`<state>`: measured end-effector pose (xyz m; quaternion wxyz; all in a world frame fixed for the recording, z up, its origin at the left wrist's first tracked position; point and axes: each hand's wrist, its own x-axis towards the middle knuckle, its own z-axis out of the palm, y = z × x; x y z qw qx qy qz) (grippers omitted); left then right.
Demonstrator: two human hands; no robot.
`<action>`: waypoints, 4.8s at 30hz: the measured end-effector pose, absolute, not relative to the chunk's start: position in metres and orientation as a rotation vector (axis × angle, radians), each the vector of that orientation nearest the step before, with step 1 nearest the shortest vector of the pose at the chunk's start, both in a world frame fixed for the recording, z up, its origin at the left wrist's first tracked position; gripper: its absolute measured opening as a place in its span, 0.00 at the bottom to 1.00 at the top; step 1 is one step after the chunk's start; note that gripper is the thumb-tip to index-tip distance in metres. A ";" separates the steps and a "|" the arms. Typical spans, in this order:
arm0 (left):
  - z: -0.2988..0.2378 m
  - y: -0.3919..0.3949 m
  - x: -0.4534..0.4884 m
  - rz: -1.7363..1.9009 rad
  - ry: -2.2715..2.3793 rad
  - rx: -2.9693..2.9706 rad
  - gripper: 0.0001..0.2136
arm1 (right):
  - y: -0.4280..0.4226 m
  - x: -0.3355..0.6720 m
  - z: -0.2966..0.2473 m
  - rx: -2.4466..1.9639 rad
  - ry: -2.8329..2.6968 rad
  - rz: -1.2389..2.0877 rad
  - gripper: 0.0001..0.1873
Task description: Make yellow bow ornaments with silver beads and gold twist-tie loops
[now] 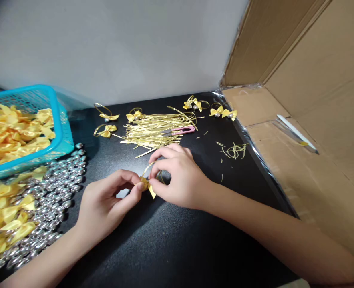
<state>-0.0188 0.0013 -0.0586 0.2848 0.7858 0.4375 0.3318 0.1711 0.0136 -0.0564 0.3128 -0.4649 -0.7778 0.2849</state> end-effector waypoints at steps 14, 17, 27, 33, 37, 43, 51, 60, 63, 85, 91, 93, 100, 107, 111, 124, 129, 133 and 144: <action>-0.060 0.001 -0.020 0.869 1.146 2.107 0.06 | 0.012 0.170 -0.060 -1.117 -2.143 0.576 0.07; -0.061 0.001 -0.019 0.860 1.140 2.104 0.06 | 0.013 0.171 -0.063 -1.046 -2.203 0.472 0.06; -0.063 0.001 -0.018 0.840 1.119 2.071 0.06 | 0.022 0.177 -0.069 -0.926 -2.307 0.364 0.06; -0.062 0.002 -0.018 0.851 1.138 2.055 0.06 | 0.023 0.178 -0.068 -0.868 -2.282 0.379 0.05; -0.061 0.002 -0.017 0.859 1.145 2.037 0.06 | 0.023 0.177 -0.067 -0.858 -2.279 0.410 0.05; -0.062 0.001 -0.019 0.799 1.134 2.001 0.05 | 0.023 0.177 -0.066 -0.882 -2.285 0.485 0.07; -0.063 0.002 -0.018 0.703 1.088 1.950 0.04 | 0.022 0.178 -0.061 -0.866 -2.388 0.517 0.10; -0.063 0.003 -0.018 0.643 1.101 1.823 0.05 | 0.022 0.177 -0.063 -0.824 -2.440 0.419 0.09; -0.064 0.003 -0.019 0.657 1.141 1.754 0.05 | 0.021 0.177 -0.066 -0.817 -2.402 0.272 0.08; -0.073 -0.004 -0.009 0.879 1.095 1.540 0.03 | 0.005 0.160 -0.071 -1.245 -1.869 0.461 0.06; -0.071 -0.005 -0.009 0.876 1.136 1.554 0.06 | 0.003 0.156 -0.073 -1.306 -1.760 0.575 0.07; -0.072 -0.006 -0.009 0.869 1.170 1.562 0.07 | 0.001 0.155 -0.075 -1.320 -1.746 0.546 0.07; -0.074 -0.008 -0.009 0.821 1.213 1.587 0.10 | -0.003 0.152 -0.079 -1.336 -1.721 0.467 0.07; -0.074 -0.005 -0.005 0.890 1.127 1.351 0.06 | -0.007 0.150 -0.081 -1.297 -1.715 0.418 0.08; -0.076 -0.002 -0.005 0.870 1.080 1.211 0.06 | -0.007 0.149 -0.085 -1.291 -1.780 0.350 0.07; -0.084 -0.003 -0.006 0.990 1.214 1.584 0.10 | -0.009 0.148 -0.086 -1.365 -1.879 0.350 0.05; -0.083 -0.002 -0.006 1.018 1.231 1.677 0.10 | -0.009 0.149 -0.084 -1.358 -1.880 0.379 0.05; -0.082 0.000 -0.005 1.032 1.243 1.699 0.10 | -0.009 0.151 -0.081 -1.342 -1.864 0.397 0.05; -0.090 -0.002 -0.008 1.072 1.202 1.818 0.12 | -0.005 0.149 -0.082 -1.330 -1.810 0.361 0.04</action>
